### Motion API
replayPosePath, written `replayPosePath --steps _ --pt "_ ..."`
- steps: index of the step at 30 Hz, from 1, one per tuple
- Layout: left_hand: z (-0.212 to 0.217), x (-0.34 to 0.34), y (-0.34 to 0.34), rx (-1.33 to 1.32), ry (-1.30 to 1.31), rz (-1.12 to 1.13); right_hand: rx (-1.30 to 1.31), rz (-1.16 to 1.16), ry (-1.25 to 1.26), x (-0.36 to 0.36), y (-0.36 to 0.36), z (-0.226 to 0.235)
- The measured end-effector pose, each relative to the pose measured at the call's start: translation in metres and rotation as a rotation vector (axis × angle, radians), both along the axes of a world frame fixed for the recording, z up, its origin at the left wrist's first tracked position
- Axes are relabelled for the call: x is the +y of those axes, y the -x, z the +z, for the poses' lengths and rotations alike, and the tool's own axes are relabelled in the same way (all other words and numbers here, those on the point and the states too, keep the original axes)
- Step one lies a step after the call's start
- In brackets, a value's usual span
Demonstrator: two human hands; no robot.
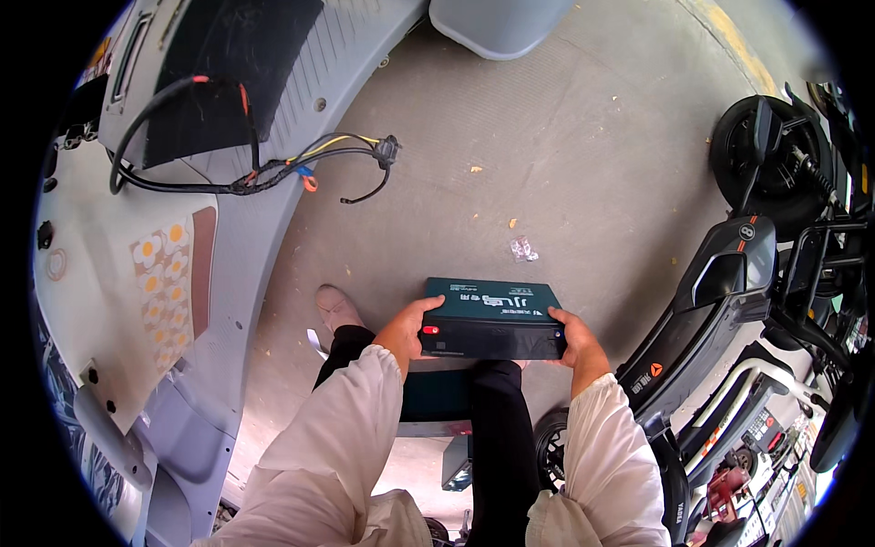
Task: The person installs multiple rectangular batteries into the compartment under the seat of a three-wheeled electric vehicle. They connect wires to the battery terminals and use a screwdriver to tighten the connections.
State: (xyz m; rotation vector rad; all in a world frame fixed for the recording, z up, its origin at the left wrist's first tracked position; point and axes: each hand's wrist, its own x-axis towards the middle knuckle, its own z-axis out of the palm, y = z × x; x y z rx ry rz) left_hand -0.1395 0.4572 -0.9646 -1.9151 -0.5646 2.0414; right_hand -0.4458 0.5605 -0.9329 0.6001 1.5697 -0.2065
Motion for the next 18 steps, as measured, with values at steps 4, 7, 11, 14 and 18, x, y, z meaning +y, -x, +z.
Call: replayPosePath --steps 4,7,11,14,18 --pt "-0.006 0.022 -0.01 0.053 0.06 0.203 -0.02 -0.035 0.124 0.02 -0.006 0.001" --pt "0.024 0.047 -0.023 0.154 0.234 0.273 0.041 -0.134 0.413 0.059 -0.022 0.02" --pt "0.123 0.067 -0.056 0.126 0.306 0.179 0.067 -0.178 0.467 0.102 -0.056 0.1" --pt "0.237 0.097 -0.114 0.142 0.332 0.2 -0.031 -0.219 0.411 0.089 -0.101 0.229" --pt "0.434 0.095 -0.129 0.076 0.505 0.127 0.039 -0.221 0.596 0.105 -0.127 0.394"
